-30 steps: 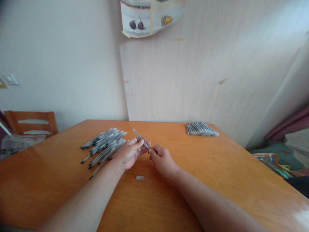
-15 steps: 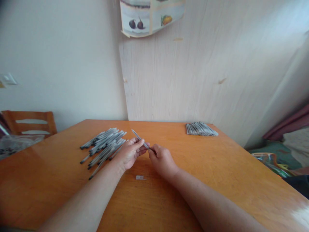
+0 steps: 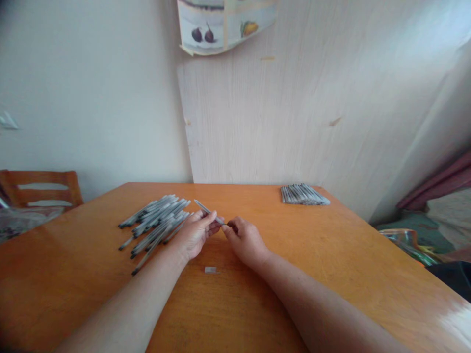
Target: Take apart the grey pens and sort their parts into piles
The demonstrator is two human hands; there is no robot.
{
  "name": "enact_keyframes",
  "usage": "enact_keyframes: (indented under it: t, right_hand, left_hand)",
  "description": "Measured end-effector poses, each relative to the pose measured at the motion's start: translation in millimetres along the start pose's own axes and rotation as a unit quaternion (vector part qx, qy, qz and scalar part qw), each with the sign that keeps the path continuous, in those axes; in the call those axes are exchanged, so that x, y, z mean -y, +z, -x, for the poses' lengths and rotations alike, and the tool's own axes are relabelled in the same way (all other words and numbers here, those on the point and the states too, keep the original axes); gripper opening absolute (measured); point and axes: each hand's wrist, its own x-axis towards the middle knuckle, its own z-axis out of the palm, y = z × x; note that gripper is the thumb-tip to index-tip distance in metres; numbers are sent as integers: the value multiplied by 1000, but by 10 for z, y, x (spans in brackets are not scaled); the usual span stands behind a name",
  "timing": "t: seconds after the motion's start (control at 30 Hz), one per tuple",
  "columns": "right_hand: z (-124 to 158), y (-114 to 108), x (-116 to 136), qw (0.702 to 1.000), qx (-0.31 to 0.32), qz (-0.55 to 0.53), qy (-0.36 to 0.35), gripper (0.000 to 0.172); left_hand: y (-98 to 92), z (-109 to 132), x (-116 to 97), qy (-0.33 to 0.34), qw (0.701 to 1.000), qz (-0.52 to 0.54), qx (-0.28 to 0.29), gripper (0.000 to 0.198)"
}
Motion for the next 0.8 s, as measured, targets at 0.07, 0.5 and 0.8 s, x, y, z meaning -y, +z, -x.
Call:
enact_keyframes:
  t: [0.07,0.5,0.8]
  right_hand:
    - [0,-4,2,999,27,-34,16,32]
    - [0,29,8,1000,-4,-19,10,17]
    - [5,26,-11,1000,-17,10,-2,14]
  left_hand:
    - [-3,-2,2,0,1000,-4,-1,22]
    - [41,38,-22,-5,999,-36,-25,27]
    - [37,35,-12,0,999,-33,-25,30]
